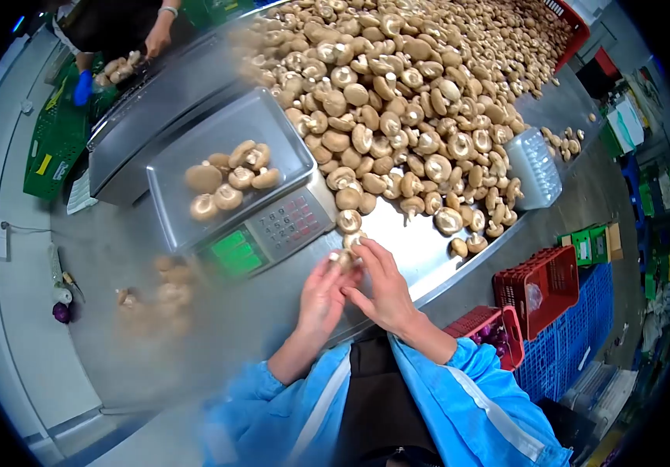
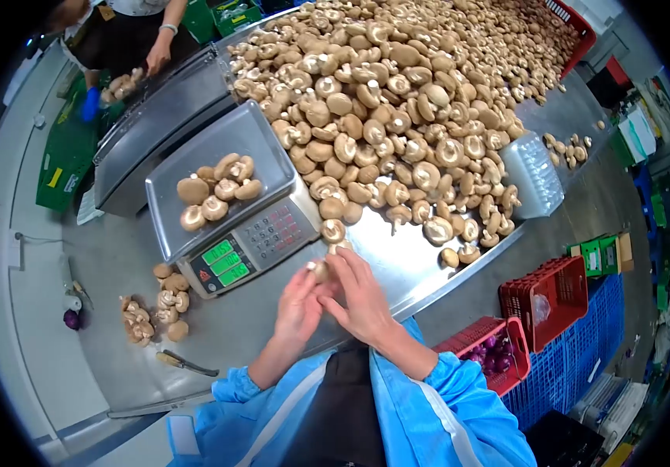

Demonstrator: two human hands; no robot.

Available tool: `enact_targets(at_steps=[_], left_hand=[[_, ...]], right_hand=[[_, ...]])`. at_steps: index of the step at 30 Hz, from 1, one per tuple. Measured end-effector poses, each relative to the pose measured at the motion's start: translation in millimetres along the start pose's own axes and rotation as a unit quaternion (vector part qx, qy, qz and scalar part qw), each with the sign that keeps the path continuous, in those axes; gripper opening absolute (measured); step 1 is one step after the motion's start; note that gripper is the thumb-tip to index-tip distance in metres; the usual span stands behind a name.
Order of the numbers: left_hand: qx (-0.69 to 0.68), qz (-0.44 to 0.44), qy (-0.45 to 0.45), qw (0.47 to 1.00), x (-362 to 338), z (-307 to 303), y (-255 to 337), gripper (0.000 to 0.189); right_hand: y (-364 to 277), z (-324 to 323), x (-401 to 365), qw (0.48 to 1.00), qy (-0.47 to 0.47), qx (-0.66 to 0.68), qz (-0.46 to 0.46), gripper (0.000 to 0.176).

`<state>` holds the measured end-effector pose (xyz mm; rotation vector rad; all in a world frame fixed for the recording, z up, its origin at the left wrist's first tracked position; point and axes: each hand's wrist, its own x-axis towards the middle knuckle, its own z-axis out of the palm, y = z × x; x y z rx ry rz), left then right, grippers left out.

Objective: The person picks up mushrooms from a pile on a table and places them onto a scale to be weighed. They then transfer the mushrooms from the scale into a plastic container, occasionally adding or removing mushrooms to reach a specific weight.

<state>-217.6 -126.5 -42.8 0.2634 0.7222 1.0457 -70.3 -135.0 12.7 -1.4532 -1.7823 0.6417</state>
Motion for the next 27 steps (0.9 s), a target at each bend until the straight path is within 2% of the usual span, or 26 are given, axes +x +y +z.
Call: enact_targets(at_steps=[1,3,4,5,6,7,8,10,13,16,19,20,21,24,26,27], left_hand=[[-0.027,0.052,0.030,0.998,0.5,3.2,15.8,0.043],[0.134,0.247,0.042,0.959,5.7,1.5,51.5,0.050],[0.215,0.348,0.076,0.909,11.6,-5.3,70.7,0.058],[0.337,0.362,0.152,0.856,14.6,-7.0,99.5,0.059],[0.355,0.372,0.213,0.831,15.3,7.4,124.8,0.061],[0.433,0.487,0.185,0.736,30.3,-9.2,144.6,0.061],[0.573,0.480,0.237,0.620,24.5,5.2,163.8,0.059],[0.693,0.452,0.202,0.524,34.2,11.6,181.6,0.059],[0.816,0.416,0.135,0.377,69.8,-21.4,174.6,0.064],[0.811,0.415,0.137,0.389,67.0,-24.8,170.1,0.070],[0.777,0.437,0.168,0.421,62.2,-31.0,170.4,0.078],[0.761,0.452,0.176,0.431,60.3,-33.0,170.3,0.079],[0.769,0.444,0.201,0.413,56.4,-31.4,169.1,0.082],[0.723,0.450,0.254,0.459,42.0,-31.7,159.8,0.079],[0.718,0.474,0.232,0.453,26.8,-38.9,148.8,0.076],[0.719,0.471,0.209,0.468,15.2,-25.2,138.1,0.074]], right_hand=[[-1.7,-1.1,-0.1,1.000,0.009,-0.001,-0.012,0.053],[2.9,-3.4,-3.2,1.000,-0.022,0.008,-0.010,0.049],[6.3,-4.6,-6.3,0.999,-0.038,0.012,-0.007,0.047],[12.3,-2.8,-10.5,0.998,-0.058,0.027,0.008,0.044],[20.1,1.4,-15.2,0.996,-0.079,0.042,0.023,0.041],[24.8,4.8,-17.9,0.992,-0.102,0.057,0.038,0.038],[26.2,7.0,-18.8,0.990,-0.119,0.063,0.043,0.035],[27.6,11.0,-18.4,0.984,-0.151,0.075,0.056,0.030],[28.1,9.7,-10.9,0.983,-0.165,0.068,0.042,0.028],[30.7,0.9,-7.0,0.973,-0.174,0.111,0.102,0.028],[42.9,-9.4,-7.3,0.986,-0.129,0.074,0.077,0.031],[51.0,-17.5,-5.1,0.996,-0.080,0.033,0.035,0.034],[61.5,-29.3,-1.3,0.999,-0.030,-0.010,-0.005,0.036],[111.4,-93.2,21.6,0.982,0.140,-0.131,0.004,0.050],[134.7,-152.6,38.7,0.936,0.222,-0.272,0.020,0.060],[148.7,-181.3,43.9,0.917,0.232,-0.323,0.038,0.064]])
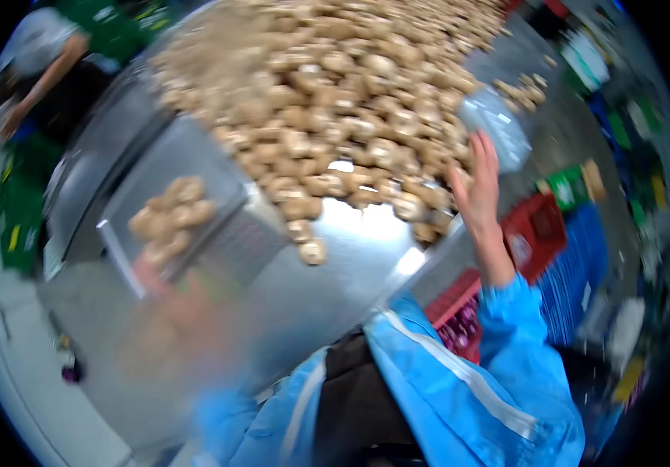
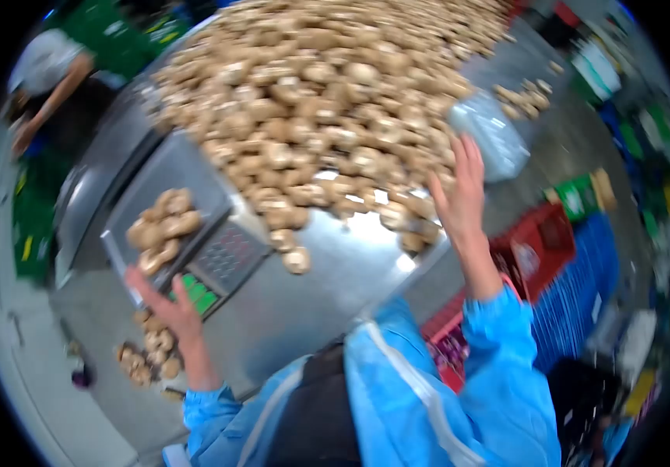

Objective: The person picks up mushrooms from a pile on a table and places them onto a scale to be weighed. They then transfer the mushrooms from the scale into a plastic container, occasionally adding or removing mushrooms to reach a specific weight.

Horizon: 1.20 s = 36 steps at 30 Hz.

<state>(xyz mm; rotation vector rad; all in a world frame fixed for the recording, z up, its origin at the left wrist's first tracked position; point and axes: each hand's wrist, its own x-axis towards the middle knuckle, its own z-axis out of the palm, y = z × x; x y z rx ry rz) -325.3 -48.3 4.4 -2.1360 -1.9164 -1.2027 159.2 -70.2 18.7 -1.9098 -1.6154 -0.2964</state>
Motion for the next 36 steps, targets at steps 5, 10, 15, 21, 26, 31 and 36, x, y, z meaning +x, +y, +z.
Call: enact_targets(at_steps=[5,10,15,21,26,31,36], left_hand=[[-0.027,-0.026,-0.176,0.984,-55.2,24.2,49.7,0.070],[-0.171,0.150,-0.388,0.893,-80.0,79.2,130.4,0.064],[-0.320,0.344,-0.441,0.765,-94.9,160.3,218.1,0.060],[-0.231,0.346,-0.569,0.709,-94.0,203.7,278.0,0.057],[-0.046,0.419,-0.432,0.797,-72.4,226.9,278.3,0.049],[-0.074,0.460,-0.349,0.813,-88.0,237.9,257.1,0.042],[-0.115,0.386,-0.390,0.828,-100.3,243.5,248.8,0.038]], right_hand=[[143.1,1.3,24.7,0.978,-0.153,-0.137,0.041,0.078],[134.3,-22.9,29.5,0.970,-0.213,-0.114,0.038,0.076],[147.2,-30.5,35.0,0.988,-0.136,-0.031,0.071,0.075],[217.0,18.3,30.0,0.996,0.007,-0.087,-0.011,0.086],[229.2,6.8,53.6,0.983,-0.164,-0.067,0.054,0.110],[210.9,14.9,53.5,0.987,-0.105,-0.061,0.106,0.111],[192.4,0.7,50.6,0.994,-0.044,-0.014,0.096,0.102]])
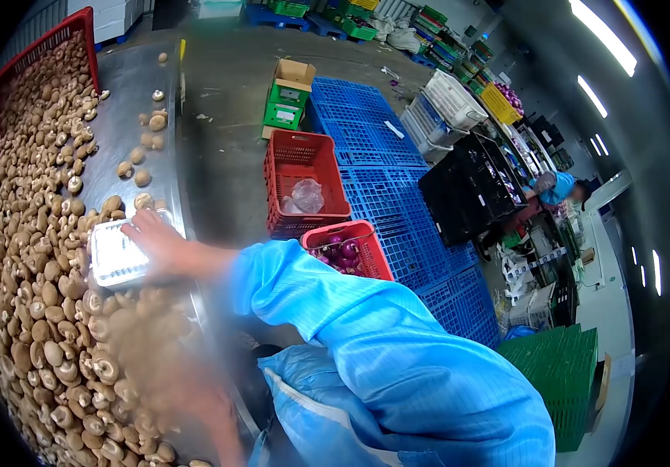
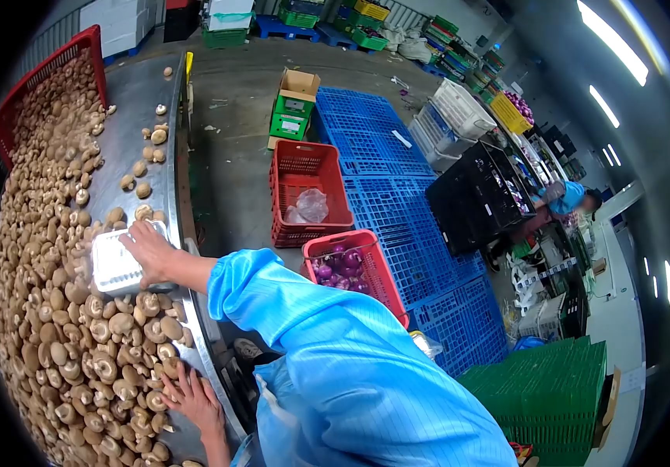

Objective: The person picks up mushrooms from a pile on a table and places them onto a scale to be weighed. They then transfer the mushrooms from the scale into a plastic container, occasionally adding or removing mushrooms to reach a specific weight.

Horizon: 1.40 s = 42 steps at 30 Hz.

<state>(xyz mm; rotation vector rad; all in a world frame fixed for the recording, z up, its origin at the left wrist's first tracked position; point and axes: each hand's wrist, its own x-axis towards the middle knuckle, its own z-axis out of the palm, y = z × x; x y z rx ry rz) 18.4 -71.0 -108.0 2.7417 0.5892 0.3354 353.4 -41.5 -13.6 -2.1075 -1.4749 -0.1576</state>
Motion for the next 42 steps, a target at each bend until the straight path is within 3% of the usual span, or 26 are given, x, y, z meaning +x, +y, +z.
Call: enact_targets(at_steps=[3,6,7,9,10,11,12,13,14,15,17,20,23,25,27,29,32,35,37,39,40,41,42], left_hand=[[0.013,0.034,0.000,0.999,3.3,-17.8,10.0,0.038],[-0.034,0.030,0.001,0.999,2.4,-45.9,11.2,0.046],[-0.066,-0.002,-0.017,0.998,4.8,-68.3,14.1,0.050],[-0.108,-0.069,0.099,0.987,-9.3,-95.2,11.1,0.062],[-0.204,-0.116,0.141,0.962,-15.8,-107.2,8.2,0.065],[-0.291,-0.155,0.193,0.924,-26.6,-120.5,3.3,0.070],[-0.408,-0.194,0.198,0.870,-38.5,-133.4,0.7,0.071],[-0.522,-0.216,0.208,0.799,-52.3,-144.7,-4.9,0.073],[-0.517,-0.188,0.213,0.808,-76.4,-124.7,-33.0,0.063],[-0.548,-0.239,0.094,0.796,-93.2,-140.1,-38.6,0.056],[-0.599,-0.321,-0.153,0.718,-116.8,-167.4,-34.4,0.043],[-0.604,-0.402,-0.086,0.682,-162.2,-153.4,-30.7,0.028],[-0.653,-0.475,0.024,0.589,-213.9,-142.4,-27.4,0.026],[-0.638,-0.537,0.050,0.550,-239.1,-133.4,-15.8,0.027],[-0.652,-0.574,0.064,0.490,-255.3,-126.8,-11.0,0.027],[-0.697,-0.583,0.068,0.413,-262.4,-122.1,-12.0,0.028],[-0.732,-0.576,0.113,0.347,-245.7,-110.1,-28.5,0.032],[-0.704,-0.576,0.149,0.388,-190.3,-111.9,-51.1,0.038],[-0.694,-0.502,0.117,0.504,-151.4,-103.1,-80.2,0.034],[-0.698,-0.539,0.181,0.434,-108.2,-96.6,-96.2,0.043],[-0.707,-0.516,0.198,0.441,-93.3,-91.3,-100.4,0.041],[-0.715,-0.493,0.216,0.446,-80.4,-84.7,-105.1,0.040],[-0.688,-0.520,0.243,0.444,-67.8,-77.8,-113.1,0.038]], right_hand=[[-5.5,8.6,-0.4,0.999,0.017,0.031,-0.015,0.092],[-14.8,12.7,-21.5,0.981,0.141,0.085,-0.104,0.098],[-37.6,-4.5,-25.7,0.985,0.113,0.086,-0.092,0.098],[-102.0,-48.2,-45.5,0.982,0.024,0.175,-0.068,0.090],[-122.3,-57.3,-58.5,0.962,-0.073,0.253,-0.071,0.089],[-136.5,-58.7,-75.4,0.920,-0.267,0.285,-0.034,0.087],[-152.9,-59.1,-94.6,0.818,-0.407,0.406,0.027,0.086],[-164.0,-46.8,-110.1,0.712,-0.545,0.442,0.003,0.084],[-175.9,-40.3,-130.3,0.611,-0.607,0.508,0.026,0.076],[-184.7,-28.3,-152.0,0.535,-0.627,0.566,0.030,0.070],[-190.1,0.7,-201.7,0.352,-0.650,0.656,0.152,0.071],[-208.1,7.9,-226.2,0.287,-0.613,0.682,0.278,0.080],[-210.5,10.9,-236.6,0.364,-0.560,0.642,0.376,0.087],[-214.0,20.3,-249.9,0.465,-0.591,0.535,0.385,0.076],[-233.3,1.8,-250.5,0.577,-0.606,0.452,0.309,0.061],[-242.2,9.7,-260.8,0.605,-0.588,0.440,0.307,0.064],[-250.7,19.3,-256.9,0.664,-0.539,0.417,0.308,0.059],[-232.5,51.0,-234.4,0.630,-0.469,0.461,0.414,0.053],[-228.2,68.1,-207.6,0.676,-0.390,0.466,0.417,0.046],[-226.0,84.7,-175.8,0.724,-0.303,0.464,0.410,0.038],[-223.5,91.0,-154.6,0.724,-0.292,0.462,0.421,0.035],[-216.5,109.4,-146.4,0.744,-0.214,0.491,0.400,0.026],[-213.8,122.7,-137.1,0.767,-0.214,0.459,0.394,0.023]])
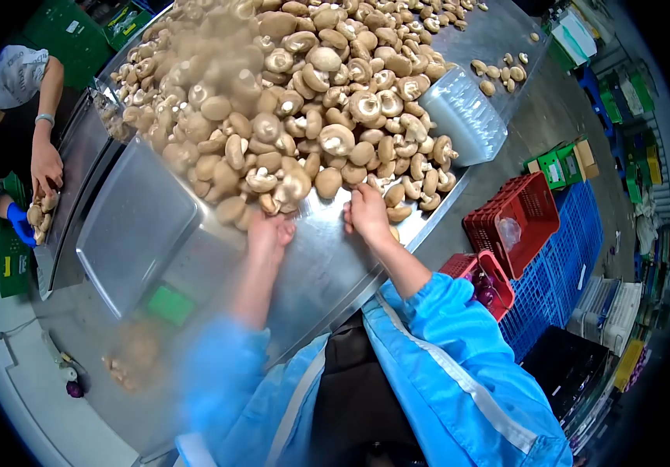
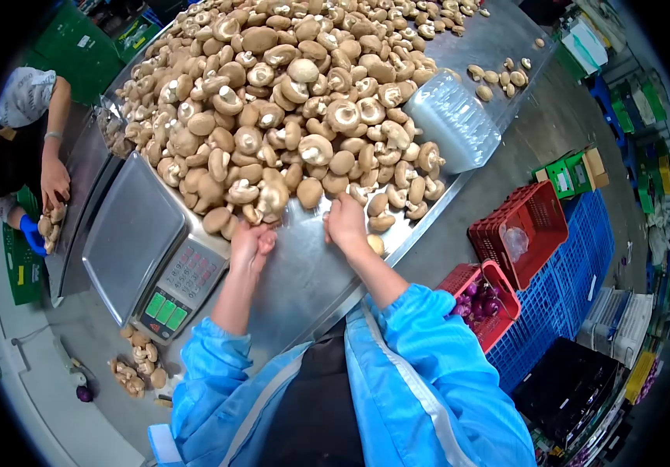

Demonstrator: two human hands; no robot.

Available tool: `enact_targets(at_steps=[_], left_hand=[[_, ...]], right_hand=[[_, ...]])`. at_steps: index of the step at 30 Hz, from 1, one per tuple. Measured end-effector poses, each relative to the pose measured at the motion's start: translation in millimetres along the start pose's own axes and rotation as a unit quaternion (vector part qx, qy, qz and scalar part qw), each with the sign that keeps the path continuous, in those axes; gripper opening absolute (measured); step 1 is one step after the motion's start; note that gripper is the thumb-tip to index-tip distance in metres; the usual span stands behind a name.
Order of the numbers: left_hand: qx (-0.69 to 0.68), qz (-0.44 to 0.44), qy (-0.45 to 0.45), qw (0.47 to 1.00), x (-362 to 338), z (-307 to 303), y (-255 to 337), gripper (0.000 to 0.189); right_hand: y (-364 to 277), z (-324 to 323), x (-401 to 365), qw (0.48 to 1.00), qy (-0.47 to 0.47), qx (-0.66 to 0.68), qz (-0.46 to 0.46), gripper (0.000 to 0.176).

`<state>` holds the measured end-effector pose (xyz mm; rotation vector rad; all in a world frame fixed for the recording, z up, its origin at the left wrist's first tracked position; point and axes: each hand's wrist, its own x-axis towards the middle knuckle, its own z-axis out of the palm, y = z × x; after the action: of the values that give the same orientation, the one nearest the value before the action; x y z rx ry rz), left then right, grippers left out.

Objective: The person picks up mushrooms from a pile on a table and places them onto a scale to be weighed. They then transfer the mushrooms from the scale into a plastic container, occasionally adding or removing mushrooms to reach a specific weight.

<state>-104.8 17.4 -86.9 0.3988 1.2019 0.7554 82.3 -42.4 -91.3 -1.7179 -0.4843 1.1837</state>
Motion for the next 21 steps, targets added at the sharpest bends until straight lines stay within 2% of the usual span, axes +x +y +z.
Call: enact_targets(at_steps=[3,6,8,12,14,17,21], left_hand=[[0.023,0.027,0.038,0.999,29.9,12.1,7.0,0.036],[0.048,0.055,0.007,0.997,28.4,3.8,-2.7,0.035],[0.043,0.053,0.017,0.998,19.2,-1.2,-11.9,0.034],[0.075,0.067,-0.018,0.995,-14.7,-9.3,-34.3,0.027],[0.079,0.079,-0.028,0.993,-38.4,-8.4,-38.5,0.025],[0.066,0.073,-0.070,0.993,-62.5,-12.5,-42.5,0.043],[0.063,0.080,-0.083,0.991,-91.4,-15.6,-36.4,0.052]], right_hand=[[-6.0,12.4,20.0,0.998,0.033,-0.045,-0.004,0.020],[-7.4,12.7,9.8,0.999,0.025,0.012,-0.029,0.020],[-9.8,5.5,-5.3,1.000,0.000,-0.017,-0.024,0.023],[1.3,-13.2,-36.3,0.998,-0.006,-0.014,-0.066,0.033],[4.9,-23.0,-51.7,0.998,-0.006,-0.007,-0.055,0.033],[11.3,-33.3,-72.7,0.999,-0.004,0.023,-0.036,0.034],[7.5,-43.6,-96.1,0.998,-0.024,0.060,-0.024,0.035]])
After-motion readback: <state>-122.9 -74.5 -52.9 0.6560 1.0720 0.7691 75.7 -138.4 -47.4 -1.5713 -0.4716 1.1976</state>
